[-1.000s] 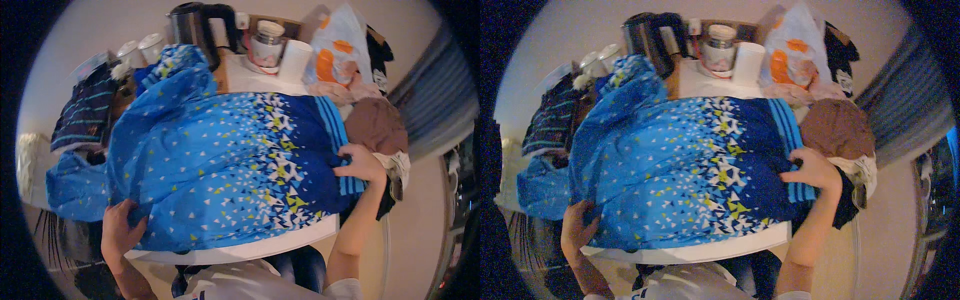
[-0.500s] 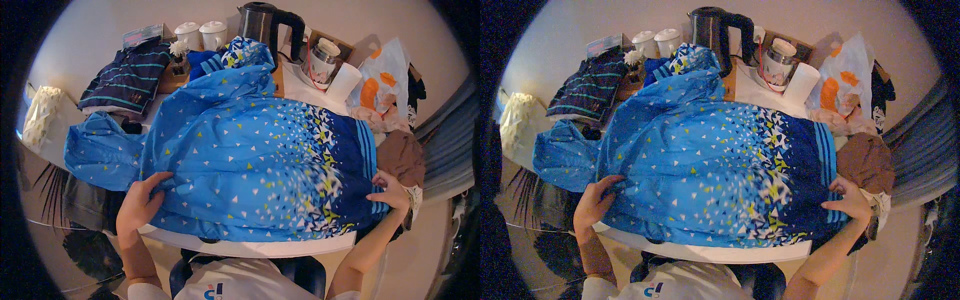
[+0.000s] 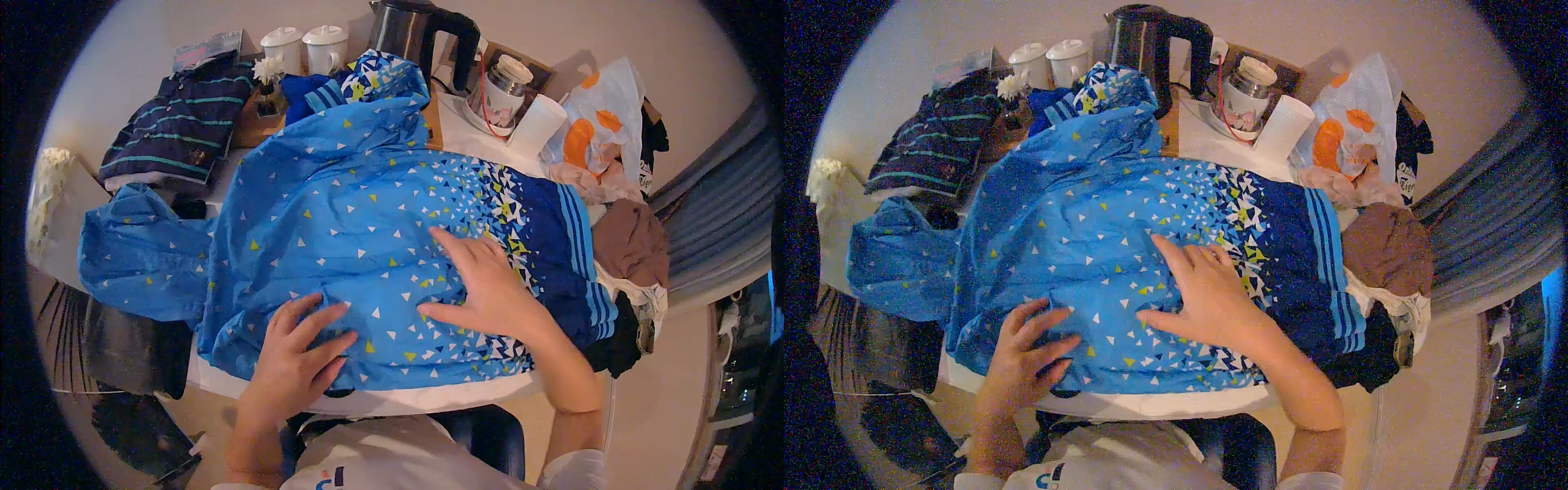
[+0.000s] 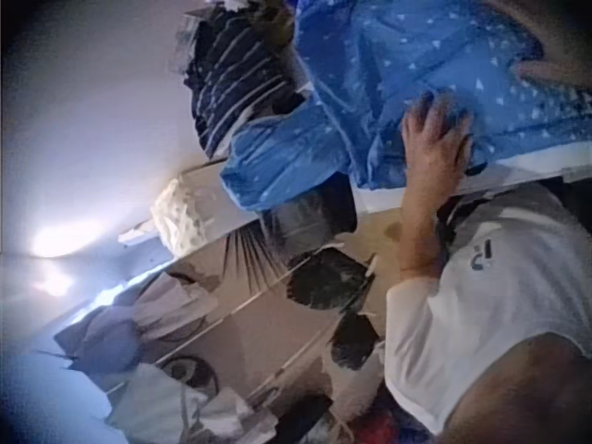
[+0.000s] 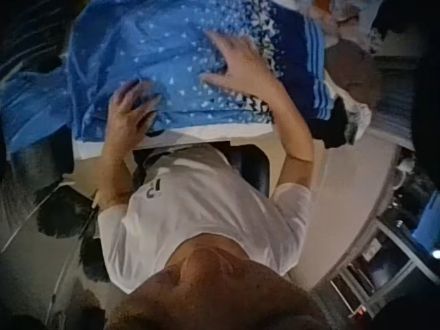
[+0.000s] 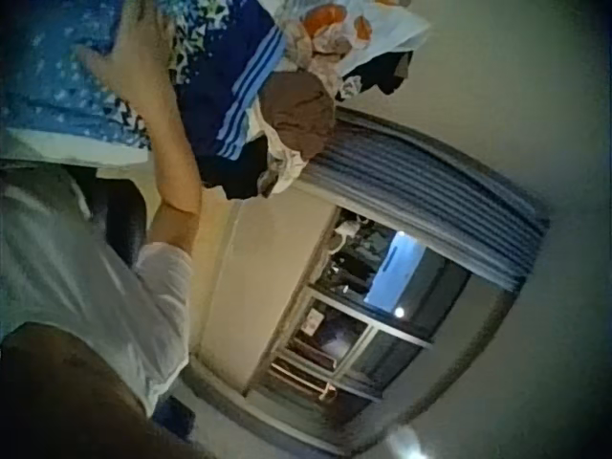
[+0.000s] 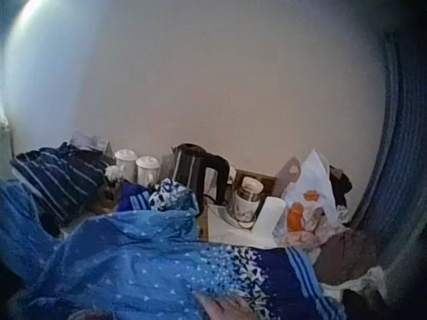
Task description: The person folds a striped polo shirt and places it on a stack. They then fold a blue patterned jacket and place it on the same stack. Finally, they fold a brown t-shirt and place it on the stack.
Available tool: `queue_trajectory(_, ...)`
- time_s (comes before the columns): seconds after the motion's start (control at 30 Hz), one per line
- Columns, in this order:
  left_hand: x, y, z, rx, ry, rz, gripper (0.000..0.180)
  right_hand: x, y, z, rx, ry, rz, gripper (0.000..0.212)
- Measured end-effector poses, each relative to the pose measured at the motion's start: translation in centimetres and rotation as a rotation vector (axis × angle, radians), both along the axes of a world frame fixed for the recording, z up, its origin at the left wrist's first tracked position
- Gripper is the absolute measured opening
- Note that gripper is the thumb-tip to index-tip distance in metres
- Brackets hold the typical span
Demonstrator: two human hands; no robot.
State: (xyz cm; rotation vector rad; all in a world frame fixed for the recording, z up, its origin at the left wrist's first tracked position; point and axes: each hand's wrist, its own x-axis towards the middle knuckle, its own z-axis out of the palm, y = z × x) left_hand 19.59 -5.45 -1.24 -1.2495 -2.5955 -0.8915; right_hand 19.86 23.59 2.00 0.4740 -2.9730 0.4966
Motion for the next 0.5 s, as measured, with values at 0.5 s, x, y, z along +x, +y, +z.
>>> queue_trajectory(0.5,0.2,-1.4,-1.2,0.094,-0.102,-0.101,0.024,3.1,1.7,3.3,-0.322,-0.591,0.529,0.029)
